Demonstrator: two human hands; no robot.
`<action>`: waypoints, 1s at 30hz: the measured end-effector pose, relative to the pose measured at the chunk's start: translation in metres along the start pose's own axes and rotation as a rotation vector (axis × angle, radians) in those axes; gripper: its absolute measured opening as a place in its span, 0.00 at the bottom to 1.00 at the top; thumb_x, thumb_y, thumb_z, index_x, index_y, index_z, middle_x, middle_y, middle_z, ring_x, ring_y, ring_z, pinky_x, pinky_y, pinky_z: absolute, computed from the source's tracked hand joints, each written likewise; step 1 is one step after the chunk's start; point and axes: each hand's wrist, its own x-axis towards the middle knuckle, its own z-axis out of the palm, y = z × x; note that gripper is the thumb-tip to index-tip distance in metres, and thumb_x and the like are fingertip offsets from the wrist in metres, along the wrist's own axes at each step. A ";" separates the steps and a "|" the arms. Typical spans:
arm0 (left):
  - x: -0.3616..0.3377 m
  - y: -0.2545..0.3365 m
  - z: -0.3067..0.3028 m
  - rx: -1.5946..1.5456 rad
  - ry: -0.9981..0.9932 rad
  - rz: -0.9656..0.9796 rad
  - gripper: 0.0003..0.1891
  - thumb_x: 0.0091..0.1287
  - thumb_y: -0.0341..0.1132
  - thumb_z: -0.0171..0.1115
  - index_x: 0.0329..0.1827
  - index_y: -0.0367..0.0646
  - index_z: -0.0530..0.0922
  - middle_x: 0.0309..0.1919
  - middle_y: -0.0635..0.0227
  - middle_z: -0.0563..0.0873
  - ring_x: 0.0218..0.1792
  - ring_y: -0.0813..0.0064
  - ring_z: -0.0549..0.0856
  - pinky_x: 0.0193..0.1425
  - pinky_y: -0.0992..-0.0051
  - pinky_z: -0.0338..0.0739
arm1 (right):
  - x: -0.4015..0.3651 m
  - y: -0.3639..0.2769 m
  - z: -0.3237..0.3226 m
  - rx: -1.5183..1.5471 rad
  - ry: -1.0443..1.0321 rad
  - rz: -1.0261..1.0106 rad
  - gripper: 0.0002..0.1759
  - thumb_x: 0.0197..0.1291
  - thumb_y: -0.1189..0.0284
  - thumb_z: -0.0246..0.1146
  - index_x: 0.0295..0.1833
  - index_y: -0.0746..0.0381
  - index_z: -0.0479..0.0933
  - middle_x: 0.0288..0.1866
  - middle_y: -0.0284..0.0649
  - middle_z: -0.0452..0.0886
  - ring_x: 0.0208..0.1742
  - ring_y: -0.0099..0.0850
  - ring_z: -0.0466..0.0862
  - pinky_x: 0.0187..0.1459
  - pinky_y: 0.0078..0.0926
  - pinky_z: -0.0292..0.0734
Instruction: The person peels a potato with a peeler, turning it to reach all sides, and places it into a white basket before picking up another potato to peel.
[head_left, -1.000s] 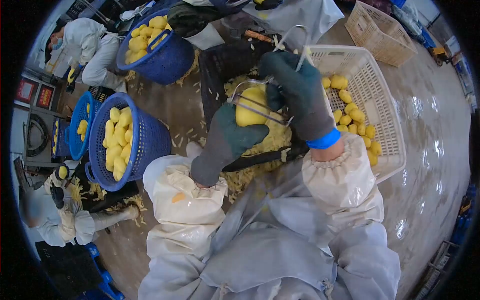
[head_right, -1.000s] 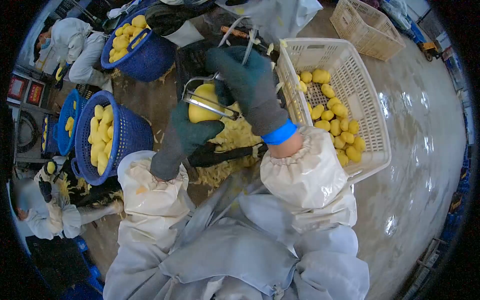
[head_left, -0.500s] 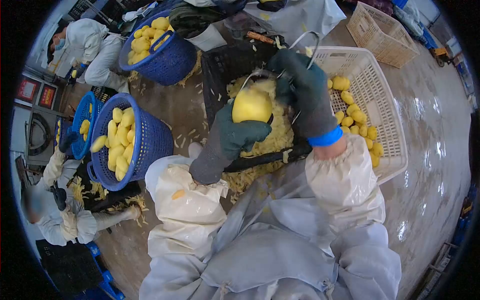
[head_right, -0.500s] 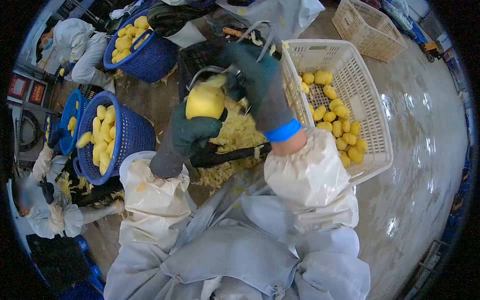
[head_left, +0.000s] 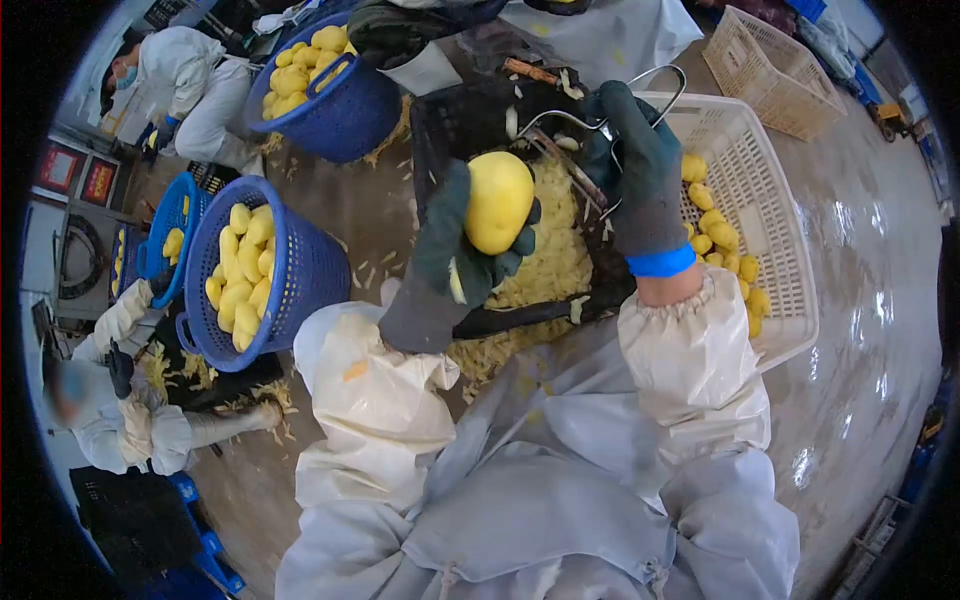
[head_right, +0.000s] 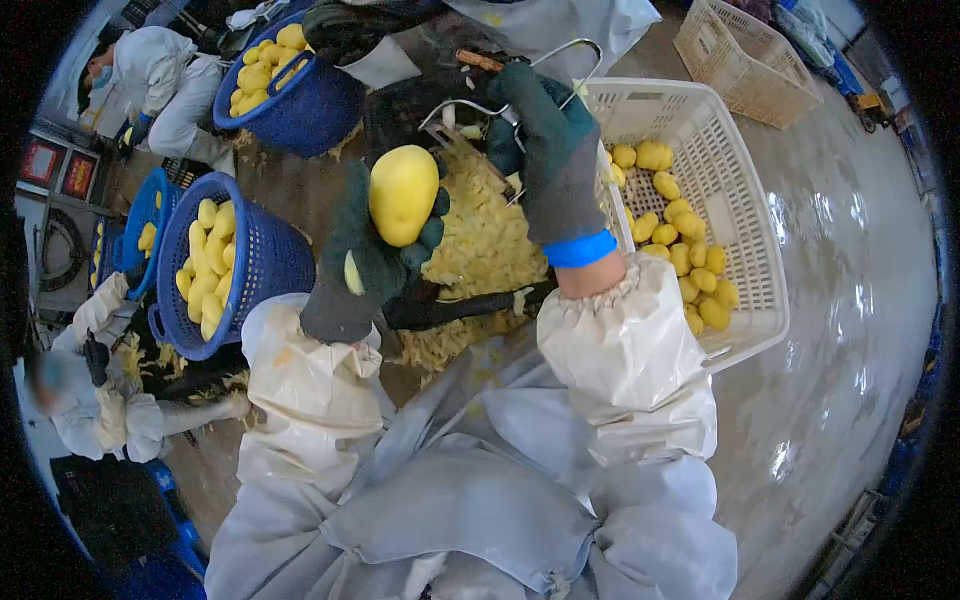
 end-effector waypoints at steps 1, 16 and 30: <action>0.007 -0.003 -0.009 -0.034 -0.008 0.018 0.33 0.65 0.65 0.53 0.54 0.42 0.74 0.40 0.57 0.83 0.31 0.67 0.85 0.24 0.75 0.80 | -0.007 -0.001 0.004 -0.036 -0.016 -0.035 0.13 0.64 0.61 0.61 0.36 0.60 0.80 0.20 0.28 0.73 0.18 0.15 0.69 0.20 0.12 0.61; 0.009 -0.009 -0.002 0.056 0.053 -0.075 0.30 0.67 0.63 0.48 0.48 0.41 0.77 0.28 0.62 0.82 0.19 0.71 0.81 0.14 0.78 0.75 | -0.002 0.011 0.005 -0.036 0.026 -0.301 0.13 0.61 0.65 0.65 0.41 0.65 0.82 0.28 0.32 0.81 0.28 0.18 0.77 0.28 0.17 0.71; 0.014 -0.012 -0.025 0.070 0.064 -0.043 0.27 0.67 0.59 0.50 0.54 0.45 0.75 0.37 0.60 0.83 0.27 0.68 0.82 0.20 0.74 0.75 | 0.010 0.037 -0.003 -0.259 -0.015 -0.250 0.12 0.63 0.64 0.61 0.41 0.63 0.80 0.27 0.29 0.76 0.23 0.15 0.74 0.23 0.15 0.67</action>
